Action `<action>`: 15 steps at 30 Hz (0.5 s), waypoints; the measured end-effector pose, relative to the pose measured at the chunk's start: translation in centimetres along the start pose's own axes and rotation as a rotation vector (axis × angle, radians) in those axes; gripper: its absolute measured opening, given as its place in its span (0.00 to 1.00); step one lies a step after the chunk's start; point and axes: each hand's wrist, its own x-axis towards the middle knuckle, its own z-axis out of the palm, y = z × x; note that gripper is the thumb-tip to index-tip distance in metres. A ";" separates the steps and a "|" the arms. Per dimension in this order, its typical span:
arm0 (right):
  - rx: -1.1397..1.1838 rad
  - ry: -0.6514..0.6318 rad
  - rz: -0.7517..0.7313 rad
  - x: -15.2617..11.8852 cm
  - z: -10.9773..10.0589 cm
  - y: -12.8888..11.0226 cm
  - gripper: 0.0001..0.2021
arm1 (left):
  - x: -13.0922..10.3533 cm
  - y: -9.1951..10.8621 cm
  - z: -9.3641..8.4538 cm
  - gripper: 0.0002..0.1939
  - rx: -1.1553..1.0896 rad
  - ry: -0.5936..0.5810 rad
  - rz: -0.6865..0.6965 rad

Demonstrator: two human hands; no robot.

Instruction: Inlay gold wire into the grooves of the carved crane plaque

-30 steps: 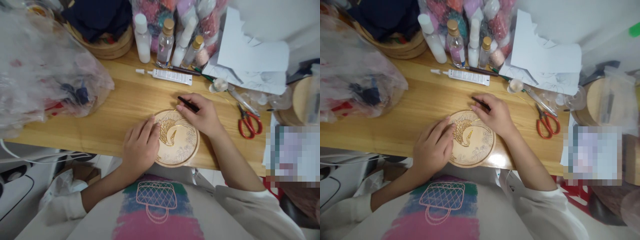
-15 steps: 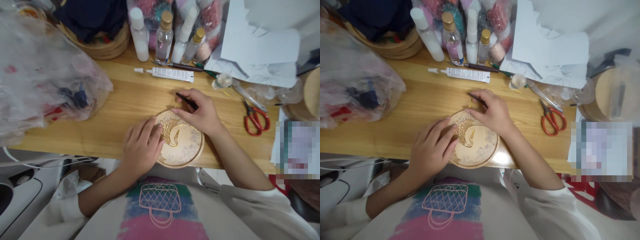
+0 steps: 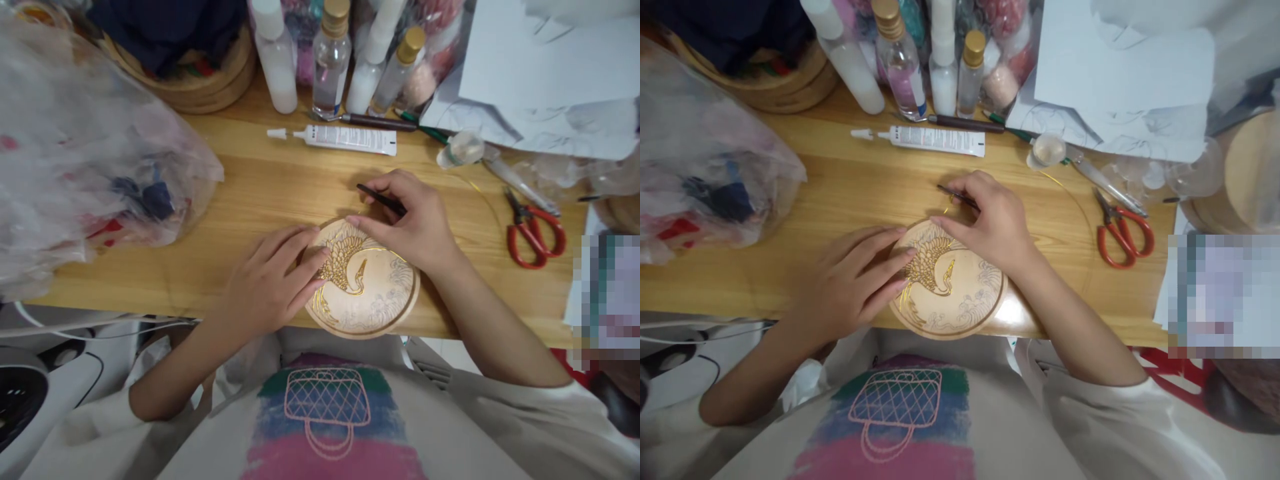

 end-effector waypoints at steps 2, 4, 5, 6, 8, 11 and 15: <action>-0.006 0.000 0.002 0.0 0.0 -0.1 0.16 | 0.1 -0.3 -0.2 0.12 0.024 0.004 0.027; -0.012 -0.002 0.001 0.0 0.0 -0.1 0.16 | 0.2 -0.6 -0.2 0.12 0.044 0.013 0.041; -0.014 -0.002 0.000 0.0 0.0 -0.1 0.16 | 0.2 -0.7 -0.2 0.13 0.052 0.014 0.044; -0.015 -0.002 -0.003 0.0 -0.1 -0.1 0.16 | 0.2 -0.8 -0.1 0.13 0.059 0.014 0.043; -0.017 -0.001 -0.012 -0.1 -0.1 0.0 0.16 | 0.2 -0.9 0.1 0.15 0.067 0.008 0.040; -0.022 0.005 -0.030 -0.1 0.0 0.1 0.16 | 0.2 -1.1 0.2 0.16 0.075 -0.001 0.053; -0.019 0.011 -0.046 -0.2 0.0 0.2 0.16 | 0.3 -1.3 0.1 0.16 0.086 -0.029 0.074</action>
